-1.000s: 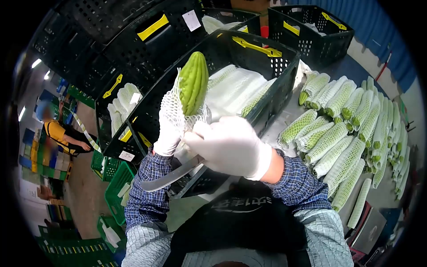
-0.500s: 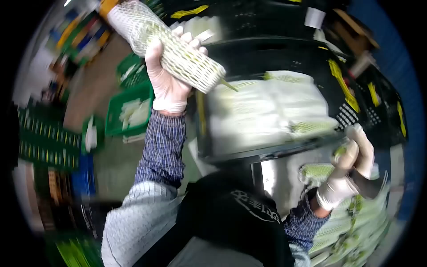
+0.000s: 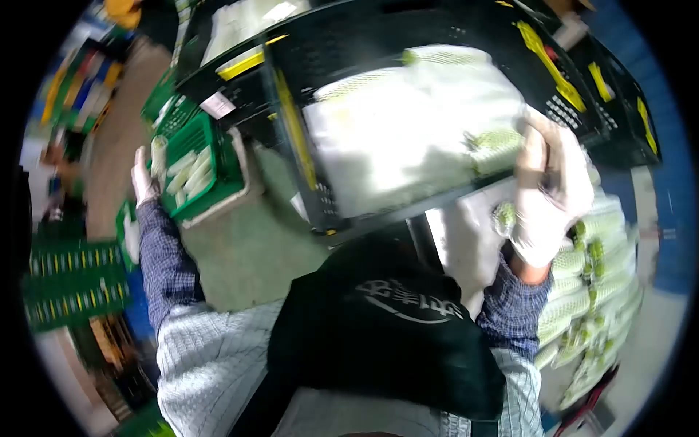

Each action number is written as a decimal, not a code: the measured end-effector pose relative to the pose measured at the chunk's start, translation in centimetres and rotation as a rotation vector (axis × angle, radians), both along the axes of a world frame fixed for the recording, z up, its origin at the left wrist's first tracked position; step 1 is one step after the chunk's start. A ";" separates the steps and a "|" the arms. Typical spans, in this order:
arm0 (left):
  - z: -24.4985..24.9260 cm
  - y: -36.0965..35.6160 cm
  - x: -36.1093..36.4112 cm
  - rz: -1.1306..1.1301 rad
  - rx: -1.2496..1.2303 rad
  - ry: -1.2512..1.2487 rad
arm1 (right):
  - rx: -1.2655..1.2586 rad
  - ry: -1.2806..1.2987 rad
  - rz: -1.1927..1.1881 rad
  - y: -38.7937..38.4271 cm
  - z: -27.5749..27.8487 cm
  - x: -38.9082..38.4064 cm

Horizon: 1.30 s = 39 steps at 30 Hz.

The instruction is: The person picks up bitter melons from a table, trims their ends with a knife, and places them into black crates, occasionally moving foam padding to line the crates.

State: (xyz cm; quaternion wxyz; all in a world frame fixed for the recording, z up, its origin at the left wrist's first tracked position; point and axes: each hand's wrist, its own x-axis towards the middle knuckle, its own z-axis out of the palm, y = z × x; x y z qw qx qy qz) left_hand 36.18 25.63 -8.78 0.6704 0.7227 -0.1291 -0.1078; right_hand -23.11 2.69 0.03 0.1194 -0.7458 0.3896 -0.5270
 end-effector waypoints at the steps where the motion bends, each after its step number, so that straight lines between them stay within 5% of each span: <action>1: -0.2 -1.2 1.3 0.045 0.042 -0.056 | 0.050 -0.029 -0.022 0.2 0.1 0.0; 4: 1.9 -6.8 -0.1 -0.123 -0.035 -0.308 | 0.159 -0.169 -0.030 -0.3 -0.6 -0.9; 10: 12.4 -19.1 -24.9 -1.025 0.106 -0.774 | 0.292 -0.283 -0.117 -0.7 -1.1 -2.3; 12: 11.7 -22.4 -29.6 -1.420 -0.015 -0.612 | 0.360 -0.273 -0.200 -1.1 -2.2 -3.1; 13: 10.9 -24.9 -31.0 -1.577 -0.057 -0.772 | 0.455 -0.310 -0.145 -1.2 -1.9 -3.3; 16: 7.6 -29.6 -37.8 -1.810 0.042 -0.761 | 0.484 -0.192 -0.182 -2.6 -3.9 -5.1; 17: 5.2 -32.0 -39.9 -1.826 0.258 -0.870 | 0.496 -0.161 -0.151 -2.9 -4.0 -5.4; 18: 4.3 -34.6 -42.4 -1.848 -0.270 -1.142 | 0.414 0.005 -0.227 -3.4 -5.1 -6.1; 20: -0.1 -36.9 -47.4 -1.721 0.215 -1.183 | 0.473 -0.193 -0.110 -3.7 -6.8 -6.7; 21: -1.8 -38.4 -49.4 -1.671 0.380 -1.165 | 0.413 -0.051 -0.127 -4.0 -7.0 -7.0; 28: -7.1 -44.9 -56.0 -1.637 0.850 -0.859 | 0.438 -0.075 0.014 -5.2 -8.1 -7.8; 29: -7.3 -45.1 -55.8 -1.646 0.886 -0.820 | 0.448 -0.227 0.077 -5.3 -8.8 -7.6; 37: -6.4 -46.1 -53.8 -1.822 1.030 -0.269 | 0.385 -0.069 0.047 -5.1 -7.9 -7.5; 39: -4.5 -45.3 -51.9 -1.901 0.899 -0.122 | 0.300 -0.065 0.074 -5.4 -8.0 -7.4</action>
